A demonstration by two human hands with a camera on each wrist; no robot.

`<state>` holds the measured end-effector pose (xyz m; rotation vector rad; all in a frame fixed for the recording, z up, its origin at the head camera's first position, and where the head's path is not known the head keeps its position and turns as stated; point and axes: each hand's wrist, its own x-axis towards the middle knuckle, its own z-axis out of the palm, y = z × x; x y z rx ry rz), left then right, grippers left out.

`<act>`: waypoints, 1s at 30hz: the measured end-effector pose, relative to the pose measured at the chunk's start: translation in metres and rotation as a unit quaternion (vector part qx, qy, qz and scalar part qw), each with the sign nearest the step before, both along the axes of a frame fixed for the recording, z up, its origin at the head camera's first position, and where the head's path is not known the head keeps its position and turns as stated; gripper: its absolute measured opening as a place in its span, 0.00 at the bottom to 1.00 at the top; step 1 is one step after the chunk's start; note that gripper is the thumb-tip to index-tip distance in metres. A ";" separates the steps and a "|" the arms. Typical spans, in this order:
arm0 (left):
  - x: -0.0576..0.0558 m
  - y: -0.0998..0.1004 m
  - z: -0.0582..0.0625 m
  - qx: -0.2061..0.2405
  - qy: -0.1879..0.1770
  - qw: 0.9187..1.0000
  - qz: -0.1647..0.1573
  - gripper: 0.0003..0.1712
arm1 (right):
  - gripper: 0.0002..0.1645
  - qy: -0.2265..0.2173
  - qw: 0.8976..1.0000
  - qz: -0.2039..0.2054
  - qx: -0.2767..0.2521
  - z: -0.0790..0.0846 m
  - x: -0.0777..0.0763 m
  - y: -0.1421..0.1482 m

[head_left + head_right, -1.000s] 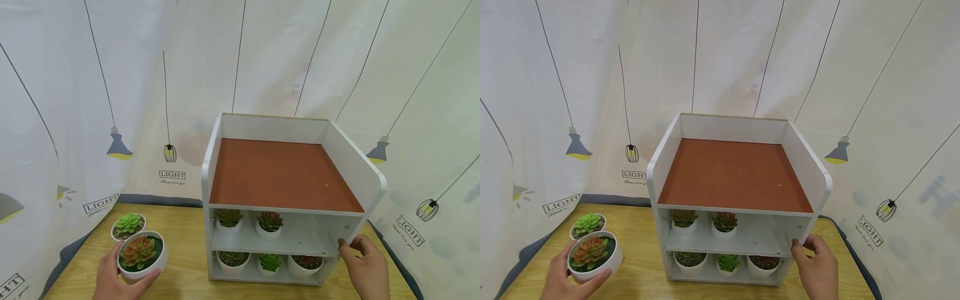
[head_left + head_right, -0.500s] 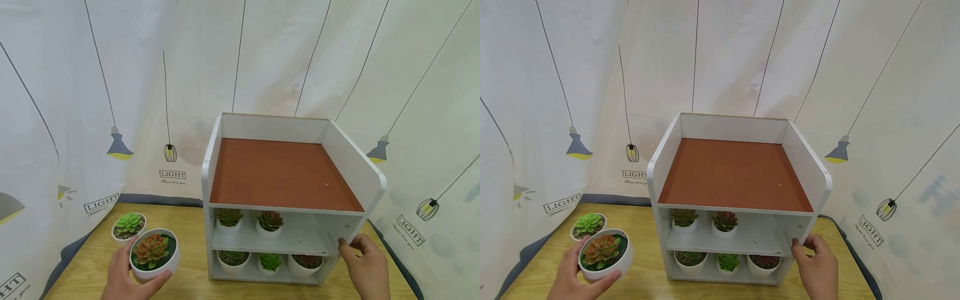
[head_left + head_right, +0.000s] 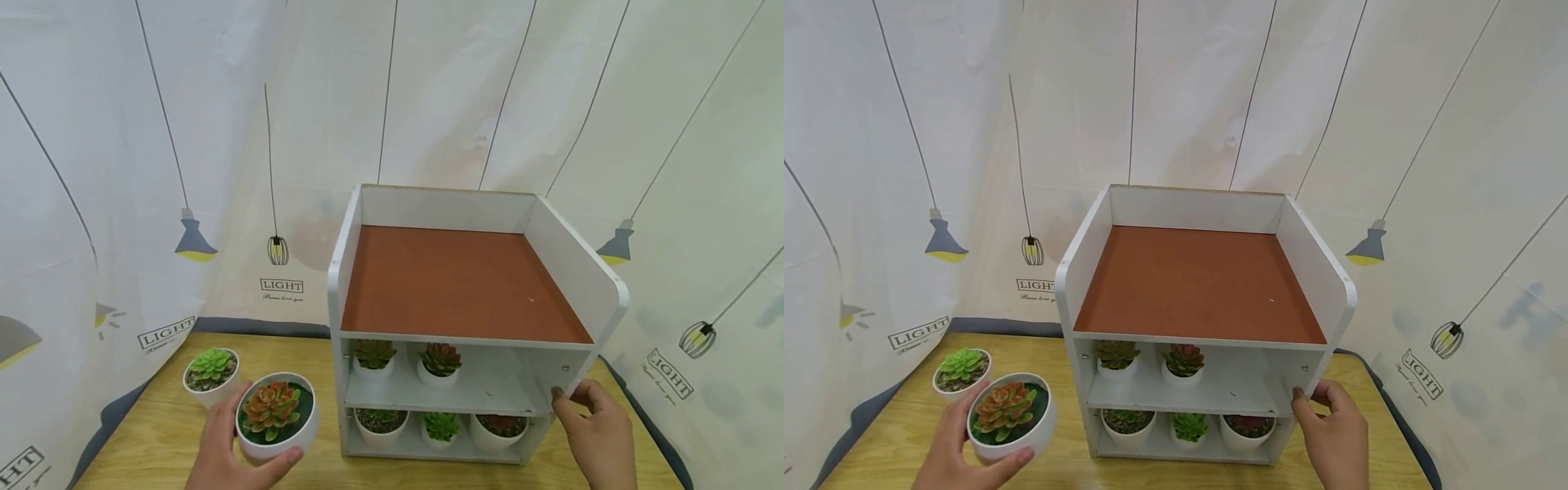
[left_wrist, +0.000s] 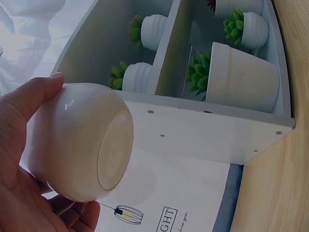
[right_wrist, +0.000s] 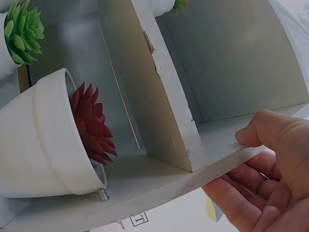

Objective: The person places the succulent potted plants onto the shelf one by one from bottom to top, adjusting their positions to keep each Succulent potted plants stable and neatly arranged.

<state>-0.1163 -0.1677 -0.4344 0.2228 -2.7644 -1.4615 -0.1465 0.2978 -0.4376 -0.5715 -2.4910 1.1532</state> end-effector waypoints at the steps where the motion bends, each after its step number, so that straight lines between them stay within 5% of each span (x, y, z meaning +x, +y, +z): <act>1: 0.000 0.002 0.001 0.003 0.000 1.000 -0.001 0.74 | 0.15 0.001 1.000 0.000 0.000 0.000 0.000 0.000; 7: 0.001 0.008 0.005 0.007 -0.011 1.000 -0.017 0.73 | 0.14 0.004 1.000 0.002 -0.003 -0.001 -0.001 0.000; 23: 0.005 0.044 0.015 0.003 0.029 0.998 -0.063 0.68 | 0.15 -0.004 1.000 -0.002 -0.006 0.002 0.000 -0.001; 30: 0.006 0.062 0.013 0.000 0.140 0.983 -0.116 0.65 | 0.15 -0.004 1.000 0.000 -0.004 0.001 0.000 0.000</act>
